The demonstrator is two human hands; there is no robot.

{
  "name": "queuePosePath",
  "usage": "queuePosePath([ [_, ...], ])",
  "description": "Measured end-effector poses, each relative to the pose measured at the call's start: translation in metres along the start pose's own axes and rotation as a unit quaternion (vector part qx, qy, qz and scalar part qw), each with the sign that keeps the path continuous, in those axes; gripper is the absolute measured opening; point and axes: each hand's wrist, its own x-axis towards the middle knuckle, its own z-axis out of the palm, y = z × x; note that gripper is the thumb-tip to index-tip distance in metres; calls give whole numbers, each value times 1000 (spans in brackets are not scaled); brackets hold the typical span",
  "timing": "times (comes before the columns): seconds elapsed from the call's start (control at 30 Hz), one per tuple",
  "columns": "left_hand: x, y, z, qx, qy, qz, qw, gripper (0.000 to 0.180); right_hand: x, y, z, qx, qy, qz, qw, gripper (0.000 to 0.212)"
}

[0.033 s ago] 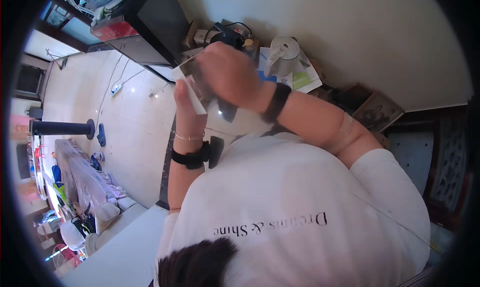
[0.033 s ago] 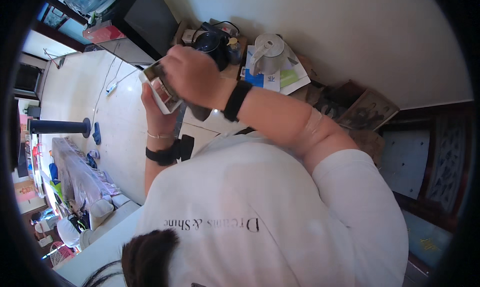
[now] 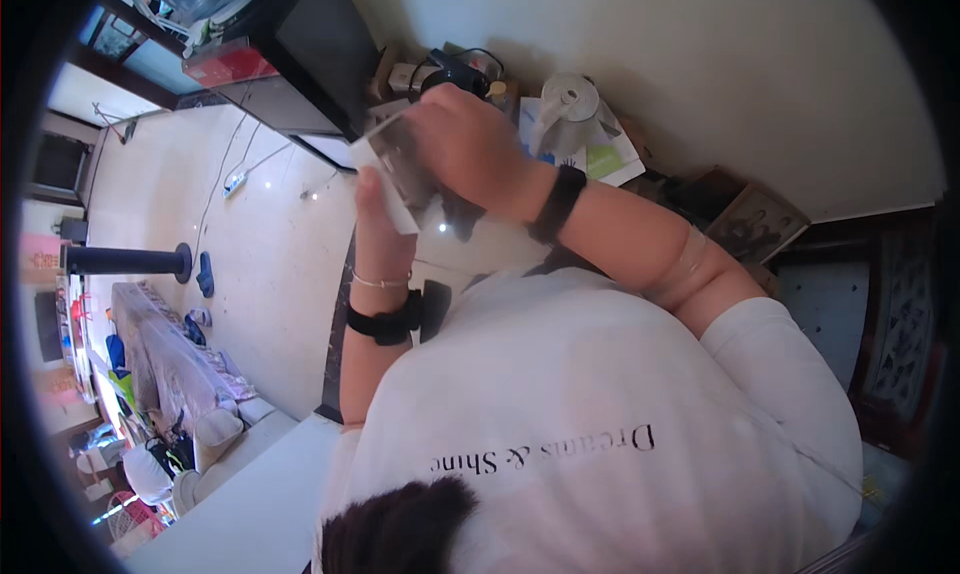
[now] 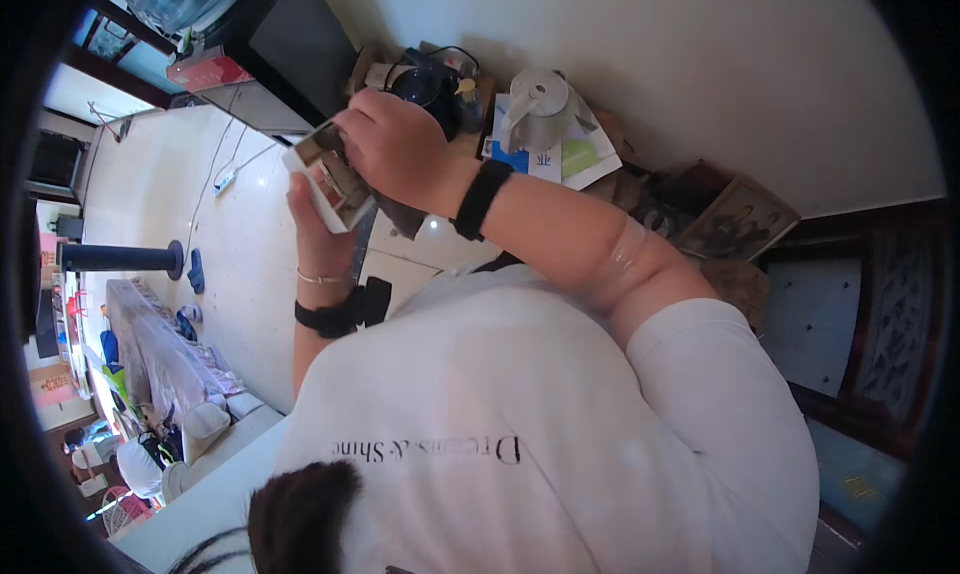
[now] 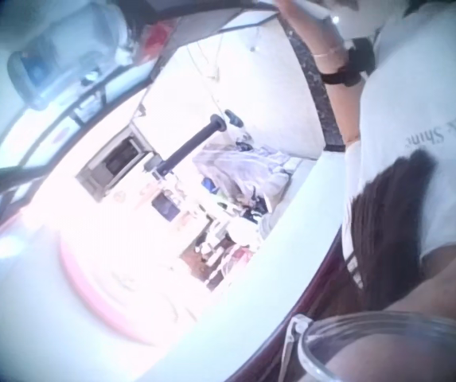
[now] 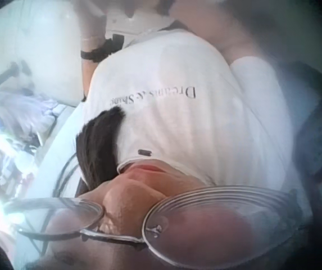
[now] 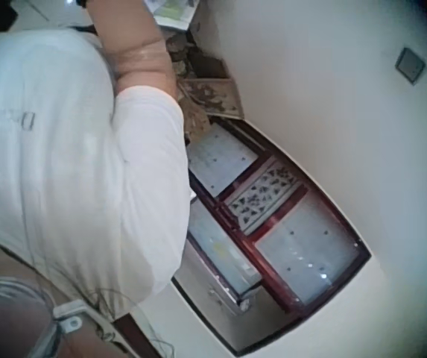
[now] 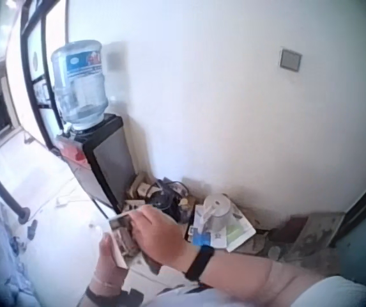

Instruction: Wiping a roll of material and a small plastic container.

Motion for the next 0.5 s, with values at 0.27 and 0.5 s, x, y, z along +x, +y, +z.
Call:
queuePosePath([
  [0.27,-6,-2,5,-48,-2,-3,999,60,-4,10,-7,-35,-75,-68,994,21],
  [0.5,-9,6,-3,-84,-3,3,996,58,-5,-6,8,7,-46,-57,997,22],
])
